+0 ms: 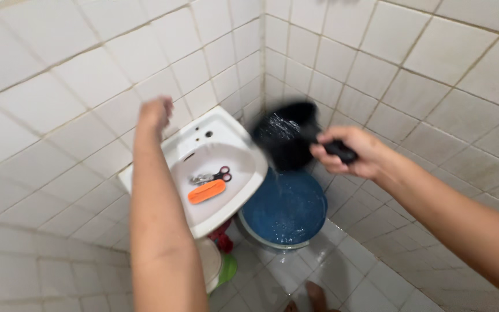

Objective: The person scrubs a white wall-mounted sink with an orange brush, rinses it by pouring water from a black pitcher, and wipes the surrounding tiled walls. They also handle a pair of scissors and a small packet, placing them on a wall shelf.

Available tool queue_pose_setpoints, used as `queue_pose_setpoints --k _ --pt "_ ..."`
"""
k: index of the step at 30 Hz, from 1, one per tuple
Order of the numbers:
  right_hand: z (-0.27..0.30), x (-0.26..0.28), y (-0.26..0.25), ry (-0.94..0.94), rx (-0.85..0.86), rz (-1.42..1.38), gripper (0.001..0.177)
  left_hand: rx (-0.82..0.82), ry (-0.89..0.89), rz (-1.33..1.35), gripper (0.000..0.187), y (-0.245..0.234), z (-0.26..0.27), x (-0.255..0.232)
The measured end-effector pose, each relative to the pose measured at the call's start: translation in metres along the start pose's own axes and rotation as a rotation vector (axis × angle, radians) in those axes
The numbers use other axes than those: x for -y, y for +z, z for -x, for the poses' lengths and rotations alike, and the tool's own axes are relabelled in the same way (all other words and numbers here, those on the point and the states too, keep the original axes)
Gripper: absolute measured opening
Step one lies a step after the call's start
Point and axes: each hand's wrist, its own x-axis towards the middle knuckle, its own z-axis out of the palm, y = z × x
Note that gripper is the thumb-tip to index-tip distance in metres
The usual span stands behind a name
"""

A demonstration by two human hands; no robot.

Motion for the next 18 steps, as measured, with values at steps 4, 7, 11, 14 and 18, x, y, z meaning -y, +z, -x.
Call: queue_pose_setpoints --k 4,7,11,14,18 --pt "-0.022 -0.035 -0.064 0.209 -0.516 0.011 0.009 0.069 -0.09 -0.047 0.021 0.072 -0.043 0.068" --pt "-0.051 -0.021 -0.079 0.23 -0.514 0.017 0.014 0.097 -0.077 0.012 0.023 0.151 -0.064 0.095" --pt "-0.08 0.053 -0.053 -0.029 -0.337 0.189 0.023 0.016 0.006 0.01 0.033 0.254 -0.092 0.053" --pt "-0.095 0.104 -0.026 -0.26 -0.264 0.218 0.018 0.227 0.077 0.495 0.027 0.293 -0.12 -0.03" --pt "-0.091 0.127 -0.022 -0.387 -0.117 0.119 0.009 0.177 0.251 0.364 0.027 0.29 -0.125 -0.109"
